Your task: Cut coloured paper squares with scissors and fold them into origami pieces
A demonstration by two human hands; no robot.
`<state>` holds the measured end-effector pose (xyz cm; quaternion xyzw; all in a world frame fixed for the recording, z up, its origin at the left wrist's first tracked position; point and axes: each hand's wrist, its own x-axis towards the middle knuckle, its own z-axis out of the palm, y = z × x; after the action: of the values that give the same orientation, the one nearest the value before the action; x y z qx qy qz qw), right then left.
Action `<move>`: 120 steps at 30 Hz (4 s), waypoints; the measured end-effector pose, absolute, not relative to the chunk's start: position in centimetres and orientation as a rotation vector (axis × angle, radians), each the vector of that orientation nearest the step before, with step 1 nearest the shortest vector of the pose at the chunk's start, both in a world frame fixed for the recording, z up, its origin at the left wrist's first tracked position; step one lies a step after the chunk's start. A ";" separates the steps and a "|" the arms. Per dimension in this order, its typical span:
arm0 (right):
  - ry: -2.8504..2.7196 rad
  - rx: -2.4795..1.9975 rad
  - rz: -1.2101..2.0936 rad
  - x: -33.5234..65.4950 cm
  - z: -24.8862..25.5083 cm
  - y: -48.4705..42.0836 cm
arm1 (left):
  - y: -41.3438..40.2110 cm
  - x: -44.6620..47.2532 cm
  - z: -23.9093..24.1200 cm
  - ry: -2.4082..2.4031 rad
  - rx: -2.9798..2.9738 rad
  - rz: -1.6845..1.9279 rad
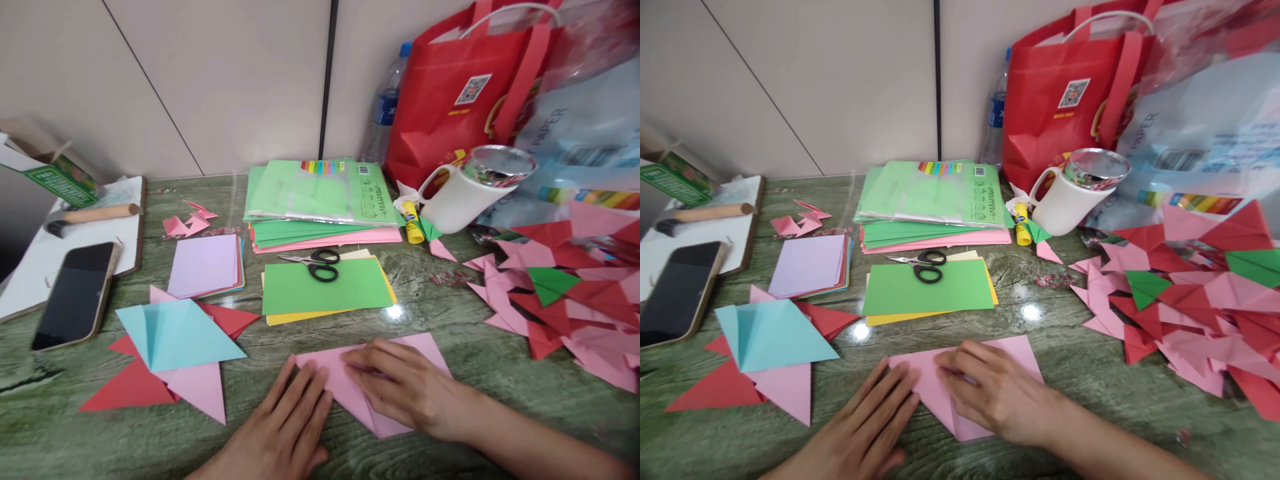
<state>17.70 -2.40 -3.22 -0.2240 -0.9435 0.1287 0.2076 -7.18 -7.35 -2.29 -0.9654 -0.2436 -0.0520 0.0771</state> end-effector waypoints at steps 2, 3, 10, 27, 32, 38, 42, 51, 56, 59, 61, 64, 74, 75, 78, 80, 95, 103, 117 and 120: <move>-2.630 -0.620 0.346 17.7 -3.2 -2.4 | -7.4 -7.2 -2.4 -0.732 -2.894 -0.163; -2.630 -0.621 0.343 17.7 -3.2 -2.4 | -7.4 -7.2 -2.4 -0.737 -2.896 -0.164; -2.632 -0.626 0.339 17.7 -3.2 -2.4 | -7.5 -7.3 -2.8 -0.771 -2.912 -0.213; -2.639 -0.633 0.368 17.7 -3.1 -2.4 | -7.4 -7.5 -2.5 -0.788 -2.885 -0.222; -2.645 -0.641 0.385 17.7 -3.1 -2.4 | -7.5 -7.6 -3.0 -0.788 -2.915 -0.260; -2.659 -0.656 0.391 17.8 -3.2 -2.4 | -7.3 -7.5 -2.6 -0.770 -2.907 -0.232; -2.657 -0.633 0.349 17.8 -3.1 -2.4 | -7.2 -7.7 -2.6 -0.780 -2.905 -0.196; -2.654 -0.586 0.315 17.7 -3.0 -2.3 | -7.6 -7.8 -3.3 -0.905 -2.906 -0.249; -2.653 -0.581 0.332 17.7 -3.0 -2.2 | -7.3 -7.5 -2.5 -0.926 -2.850 -0.199; -2.655 -0.578 0.360 17.7 -3.1 -2.2 | -7.2 -7.4 -2.4 -0.917 -2.832 -0.212; -2.657 -0.577 0.379 17.8 -3.2 -2.2 | -7.1 -7.5 -2.4 -0.906 -2.823 -0.201; -2.668 -0.604 0.401 17.8 -3.4 -2.3 | -7.1 -7.6 -2.4 -0.899 -2.826 -0.193; -2.682 -0.635 0.455 17.5 -3.2 -2.2 | -7.4 -6.6 -3.3 -1.072 -2.796 -0.297; -2.681 -0.638 0.461 17.4 -3.2 -2.2 | -7.5 -6.6 -3.4 -1.064 -2.806 -0.294; -2.681 -0.639 0.479 17.3 -3.1 -2.3 | -7.7 -6.7 -3.8 -1.041 -2.861 -0.236; -2.673 -0.645 0.487 17.2 -3.0 -2.4 | -7.7 -6.7 -3.9 -1.028 -2.927 -0.178; -2.778 -0.970 0.446 15.5 -0.6 -3.6 | -7.7 -4.9 0.4 -1.135 -3.240 0.308; -2.739 -1.003 0.515 15.3 -0.7 -3.9 | -7.9 -4.8 0.7 -1.073 -3.202 0.290; -2.915 -1.276 0.310 11.3 -0.4 -1.8 | -8.7 -5.1 -1.2 -1.022 -3.138 0.079; -2.942 -1.357 0.311 10.0 -0.3 -0.7 | -8.5 -5.3 -1.6 -0.971 -3.170 0.038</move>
<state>9.97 -0.74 -0.28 -0.4162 -0.9025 0.0954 -0.0564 -5.32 -8.53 -1.58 -0.9525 -0.2918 0.0116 -0.0868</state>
